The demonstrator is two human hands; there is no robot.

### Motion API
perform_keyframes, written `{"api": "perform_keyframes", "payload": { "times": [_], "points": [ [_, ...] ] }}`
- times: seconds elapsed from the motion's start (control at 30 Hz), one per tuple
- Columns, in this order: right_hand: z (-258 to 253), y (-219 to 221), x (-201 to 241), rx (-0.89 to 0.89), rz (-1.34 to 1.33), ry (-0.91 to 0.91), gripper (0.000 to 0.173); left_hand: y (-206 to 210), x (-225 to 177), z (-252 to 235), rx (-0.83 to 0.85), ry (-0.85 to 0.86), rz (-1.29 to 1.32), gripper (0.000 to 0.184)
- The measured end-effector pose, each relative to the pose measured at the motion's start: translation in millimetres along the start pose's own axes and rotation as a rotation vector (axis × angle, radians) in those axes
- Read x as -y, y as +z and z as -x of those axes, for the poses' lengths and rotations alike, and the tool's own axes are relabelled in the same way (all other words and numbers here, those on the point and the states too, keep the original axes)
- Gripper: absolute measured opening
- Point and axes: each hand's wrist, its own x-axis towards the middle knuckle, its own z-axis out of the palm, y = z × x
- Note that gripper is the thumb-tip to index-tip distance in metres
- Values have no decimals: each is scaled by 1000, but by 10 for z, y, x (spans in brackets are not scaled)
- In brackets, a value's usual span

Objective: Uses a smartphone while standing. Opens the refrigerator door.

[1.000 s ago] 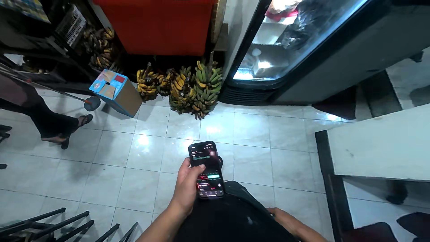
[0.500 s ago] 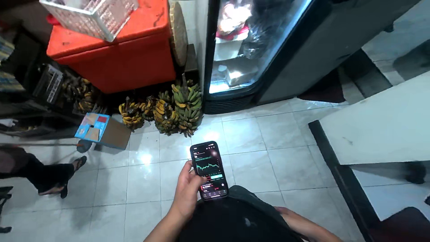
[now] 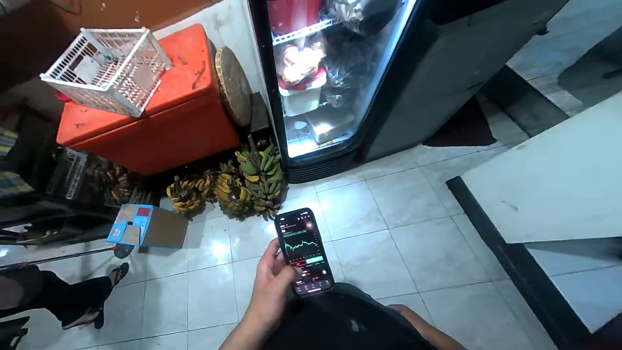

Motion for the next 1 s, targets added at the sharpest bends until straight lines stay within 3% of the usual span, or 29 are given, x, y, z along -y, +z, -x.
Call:
{"api": "perform_keyframes", "payload": {
  "times": [0.1, 0.23, 0.33, 0.43, 0.53, 0.63, 0.77, 0.87, 1.0],
  "points": [
    [-512, -223, -234, 152, 16, 53, 34, -58, -59, -157, 16, 11, 11, 57],
    [-891, -816, 48, 281, 149, 240, 36, -213, -140, -407, 4, 30, 30, 59],
    [-1152, -1352, 570, 142, 209, 226, 42, -407, -244, -648, 18, 55, 48, 59],
    [-1319, -1908, 1455, -139, 91, 81, 50, -623, -407, -933, 20, 85, 60, 59],
    [-1234, -2363, 2746, -289, -51, -119, 42, -849, -656, -1230, 33, 118, 86, 64],
    [-1341, -2782, 3749, -436, -98, -421, 37, -1099, -870, -1509, 47, 146, 117, 66],
    [-1334, -3168, 5043, -666, -95, -651, 46, -1443, -1107, -1788, 44, 162, 128, 65],
    [-1511, -3254, 5647, -788, -115, -675, 60, -1673, -1205, -1949, 21, 155, 120, 67],
    [-1907, -3150, 5921, -739, -90, -625, 69, -1829, -1336, -2067, -7, 152, 115, 66]
  ]
}}
